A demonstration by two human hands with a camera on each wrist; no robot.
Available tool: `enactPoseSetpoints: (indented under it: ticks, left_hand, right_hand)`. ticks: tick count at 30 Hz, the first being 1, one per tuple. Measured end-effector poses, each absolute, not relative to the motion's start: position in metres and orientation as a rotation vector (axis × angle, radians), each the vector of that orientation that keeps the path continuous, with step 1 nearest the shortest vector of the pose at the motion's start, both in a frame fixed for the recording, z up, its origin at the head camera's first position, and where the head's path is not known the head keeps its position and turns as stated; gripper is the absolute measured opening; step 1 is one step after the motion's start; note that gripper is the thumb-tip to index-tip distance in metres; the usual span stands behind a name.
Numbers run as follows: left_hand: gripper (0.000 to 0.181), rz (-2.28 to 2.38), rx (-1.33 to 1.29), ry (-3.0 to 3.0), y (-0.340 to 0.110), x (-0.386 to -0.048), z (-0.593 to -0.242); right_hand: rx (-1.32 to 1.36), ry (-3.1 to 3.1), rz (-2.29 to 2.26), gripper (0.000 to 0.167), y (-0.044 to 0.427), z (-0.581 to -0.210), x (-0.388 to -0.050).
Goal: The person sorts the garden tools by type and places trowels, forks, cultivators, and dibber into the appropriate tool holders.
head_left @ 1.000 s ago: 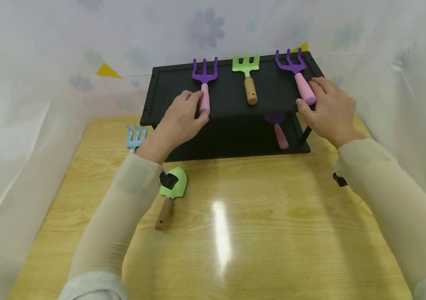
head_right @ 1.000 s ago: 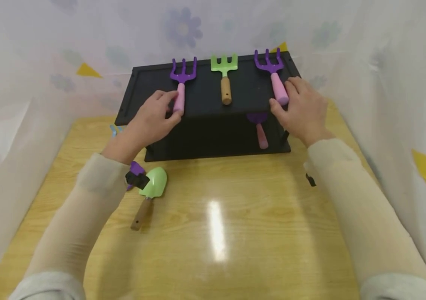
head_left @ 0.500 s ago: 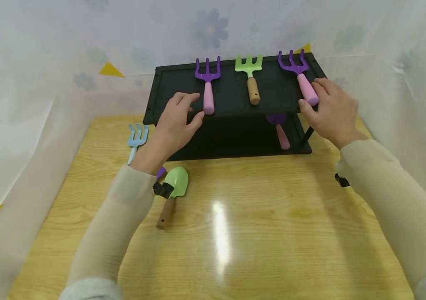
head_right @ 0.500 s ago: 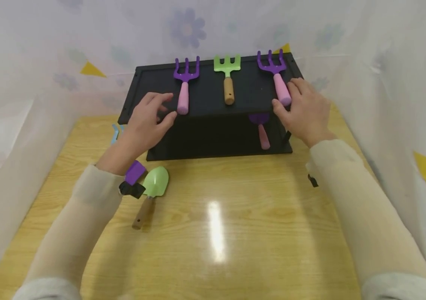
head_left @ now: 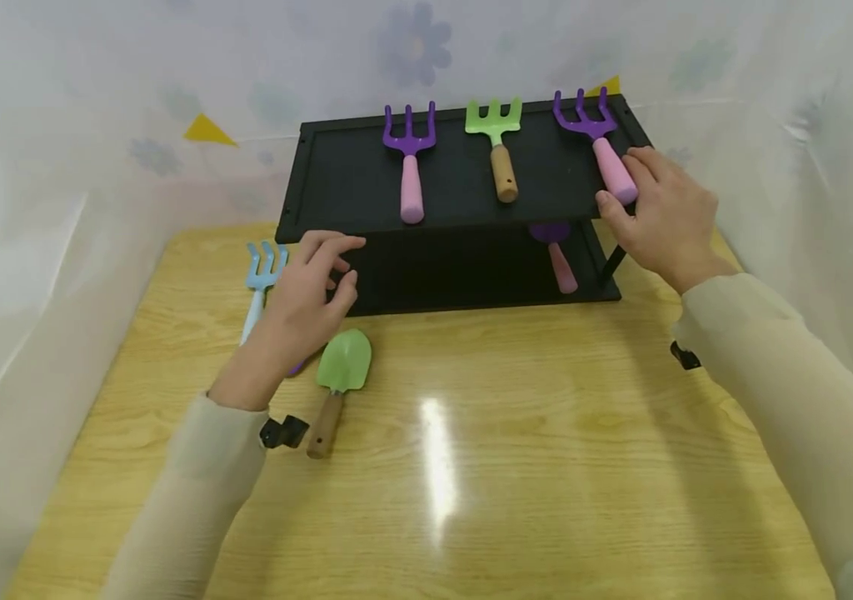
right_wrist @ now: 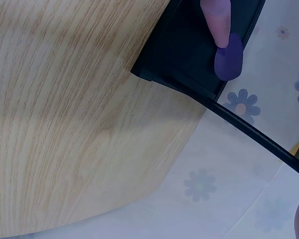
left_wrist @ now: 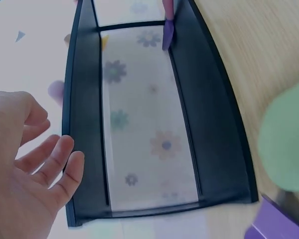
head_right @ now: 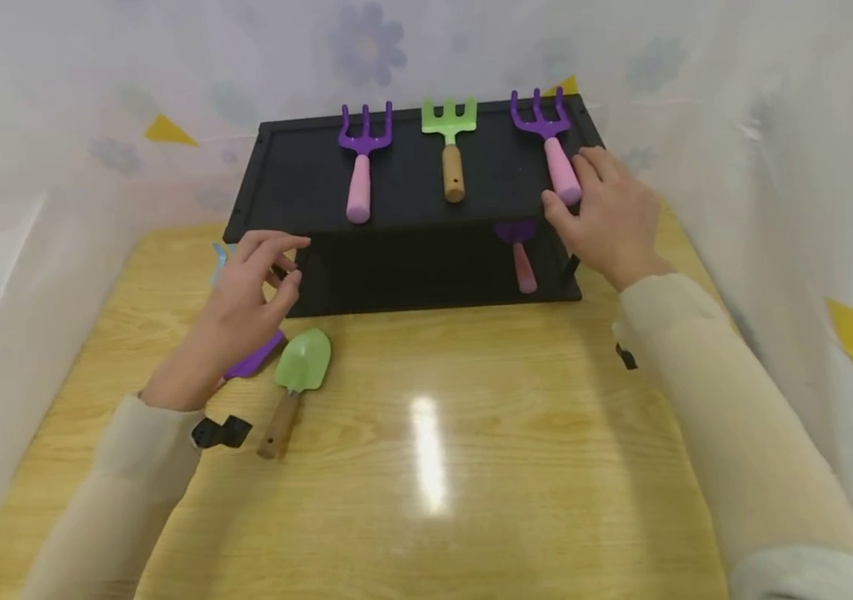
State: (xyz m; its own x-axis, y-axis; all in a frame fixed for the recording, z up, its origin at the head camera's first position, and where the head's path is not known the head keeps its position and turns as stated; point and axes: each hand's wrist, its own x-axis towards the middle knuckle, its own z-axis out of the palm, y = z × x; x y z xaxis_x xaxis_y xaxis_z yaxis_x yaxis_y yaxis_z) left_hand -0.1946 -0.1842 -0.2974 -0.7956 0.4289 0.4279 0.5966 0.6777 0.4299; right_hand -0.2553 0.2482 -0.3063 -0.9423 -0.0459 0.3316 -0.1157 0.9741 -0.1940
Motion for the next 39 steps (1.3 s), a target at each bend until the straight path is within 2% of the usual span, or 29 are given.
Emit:
enactPoseSetpoints:
  ticks: [16,39]
  left_hand:
    - [0.032,-0.798,-0.683,-2.718,-0.230,-0.166,-0.336]
    - [0.033,-0.713,-0.523,-3.118,-0.241,-0.134,-0.382]
  right_hand:
    - [0.112,-2.763,0.363,0.066,0.248,-0.311,-0.254]
    - [0.111,-2.737,0.333,0.067,0.247,-0.310,-0.255]
